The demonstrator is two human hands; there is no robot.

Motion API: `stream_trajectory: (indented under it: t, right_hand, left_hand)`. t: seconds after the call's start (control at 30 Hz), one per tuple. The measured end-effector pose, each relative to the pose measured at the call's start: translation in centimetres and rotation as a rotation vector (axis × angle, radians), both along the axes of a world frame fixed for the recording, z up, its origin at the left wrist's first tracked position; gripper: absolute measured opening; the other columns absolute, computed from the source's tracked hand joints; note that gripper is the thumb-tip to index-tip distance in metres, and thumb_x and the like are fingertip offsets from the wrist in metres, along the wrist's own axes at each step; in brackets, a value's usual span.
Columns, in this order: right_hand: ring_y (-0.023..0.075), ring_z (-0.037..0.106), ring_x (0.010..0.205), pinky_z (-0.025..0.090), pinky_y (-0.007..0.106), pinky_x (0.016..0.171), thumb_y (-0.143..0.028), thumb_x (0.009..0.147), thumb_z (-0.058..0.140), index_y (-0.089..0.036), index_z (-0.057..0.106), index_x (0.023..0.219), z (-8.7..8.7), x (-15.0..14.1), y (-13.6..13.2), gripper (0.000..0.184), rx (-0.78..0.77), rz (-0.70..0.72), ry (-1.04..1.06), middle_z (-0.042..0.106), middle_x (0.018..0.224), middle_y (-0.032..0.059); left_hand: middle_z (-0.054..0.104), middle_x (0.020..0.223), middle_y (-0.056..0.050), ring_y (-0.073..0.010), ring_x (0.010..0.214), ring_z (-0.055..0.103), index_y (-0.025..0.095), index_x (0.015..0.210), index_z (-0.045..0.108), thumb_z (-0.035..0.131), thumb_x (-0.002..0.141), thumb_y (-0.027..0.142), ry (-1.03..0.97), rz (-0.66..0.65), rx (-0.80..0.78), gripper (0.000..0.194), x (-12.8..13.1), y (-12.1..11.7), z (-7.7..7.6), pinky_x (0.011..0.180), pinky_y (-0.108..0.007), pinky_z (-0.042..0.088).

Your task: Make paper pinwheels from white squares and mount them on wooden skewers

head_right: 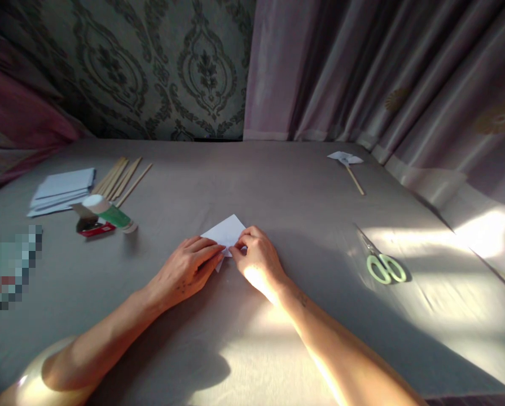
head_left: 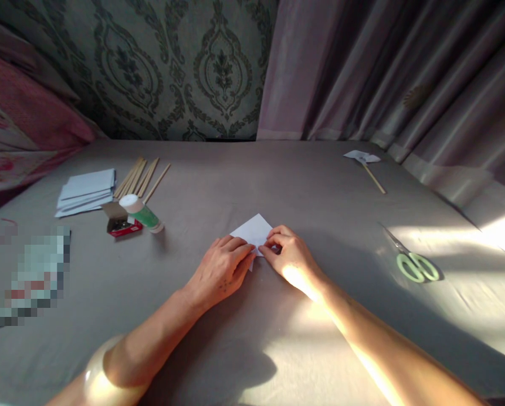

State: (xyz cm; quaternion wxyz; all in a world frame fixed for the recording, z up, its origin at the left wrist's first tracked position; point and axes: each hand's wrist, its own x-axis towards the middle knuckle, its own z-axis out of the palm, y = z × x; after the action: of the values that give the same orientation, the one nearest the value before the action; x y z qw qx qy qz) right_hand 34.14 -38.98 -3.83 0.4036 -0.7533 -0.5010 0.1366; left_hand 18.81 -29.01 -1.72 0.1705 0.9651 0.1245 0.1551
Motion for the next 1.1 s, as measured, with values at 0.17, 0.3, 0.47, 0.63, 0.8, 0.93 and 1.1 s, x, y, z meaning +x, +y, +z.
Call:
stream_trajectory:
  t: [0.17, 0.3, 0.47, 0.63, 0.8, 0.93, 1.1]
  right_hand:
    - [0.0161, 0.059, 0.077, 0.048, 0.029, 0.071, -0.024, 0.077, 0.061, -0.019, 0.060, 0.062, -0.14, 0.01, 0.21, 0.016, 0.013, -0.018, 0.024, 0.058, 0.088, 0.0051]
    - [0.0159, 0.060, 0.077, 0.047, 0.028, 0.071, -0.023, 0.077, 0.062, -0.019, 0.059, 0.061, -0.15, 0.01, 0.28, 0.016, 0.023, -0.038, 0.012, 0.059, 0.088, 0.0051]
    - [0.0137, 0.060, 0.073, 0.047, 0.026, 0.068, -0.023, 0.076, 0.063, -0.018, 0.060, 0.061, -0.30, 0.02, 0.38, 0.016, 0.020, -0.055, -0.006, 0.060, 0.088, 0.0041]
    - [0.0142, 0.060, 0.073, 0.047, 0.026, 0.069, -0.022, 0.075, 0.064, -0.018, 0.059, 0.060, -0.40, -0.03, 0.51, 0.016, 0.010, -0.072, -0.017, 0.060, 0.087, 0.0041]
    - [0.0136, 0.060, 0.072, 0.047, 0.025, 0.068, -0.020, 0.074, 0.063, -0.018, 0.057, 0.059, -0.22, -0.06, 0.58, 0.016, 0.002, -0.082, -0.008, 0.061, 0.085, 0.0038]
    - [0.0141, 0.060, 0.073, 0.046, 0.026, 0.069, -0.020, 0.074, 0.063, -0.019, 0.058, 0.059, 0.02, -0.14, 0.62, 0.017, -0.022, -0.091, -0.007, 0.062, 0.084, 0.0038]
    - [0.0149, 0.061, 0.075, 0.046, 0.026, 0.070, -0.020, 0.074, 0.064, -0.019, 0.057, 0.057, 0.17, -0.21, 0.72, 0.018, -0.039, -0.101, 0.014, 0.062, 0.084, 0.0041]
  left_hand:
    - [0.066, 0.097, -0.009, -0.0199, 0.089, 0.058, 0.018, 0.103, 0.065, 0.039, 0.095, 0.028, 0.015, -0.006, 0.009, 0.029, 0.13, 0.01, 0.03, 0.082, -0.034, 0.044]
    - [0.065, 0.097, -0.009, -0.0196, 0.088, 0.056, 0.018, 0.101, 0.065, 0.039, 0.095, 0.027, 0.029, -0.014, 0.023, 0.029, 0.10, -0.01, -0.07, 0.080, -0.034, 0.044]
    - [0.065, 0.095, -0.008, -0.0196, 0.088, 0.056, 0.018, 0.099, 0.065, 0.039, 0.095, 0.026, 0.032, -0.017, 0.038, 0.029, 0.17, 0.02, -0.09, 0.080, -0.034, 0.045]
    - [0.064, 0.094, -0.008, -0.0194, 0.087, 0.056, 0.018, 0.108, 0.063, 0.037, 0.095, 0.025, 0.045, -0.009, 0.041, 0.029, 0.45, -0.02, 0.04, 0.081, -0.034, 0.045]
    - [0.062, 0.094, -0.008, -0.0194, 0.086, 0.055, 0.017, 0.106, 0.063, 0.036, 0.095, 0.025, 0.067, -0.011, 0.068, 0.029, 0.61, -0.09, 0.08, 0.080, -0.034, 0.046]
    - [0.061, 0.094, -0.008, -0.0187, 0.086, 0.055, 0.017, 0.107, 0.062, 0.037, 0.094, 0.023, 0.063, -0.013, 0.086, 0.028, 0.61, -0.06, -0.03, 0.080, -0.033, 0.046]
    - [0.061, 0.094, -0.009, -0.0189, 0.086, 0.055, 0.016, 0.109, 0.061, 0.035, 0.095, 0.024, 0.076, -0.016, 0.094, 0.030, 0.81, -0.05, -0.04, 0.080, -0.034, 0.046]
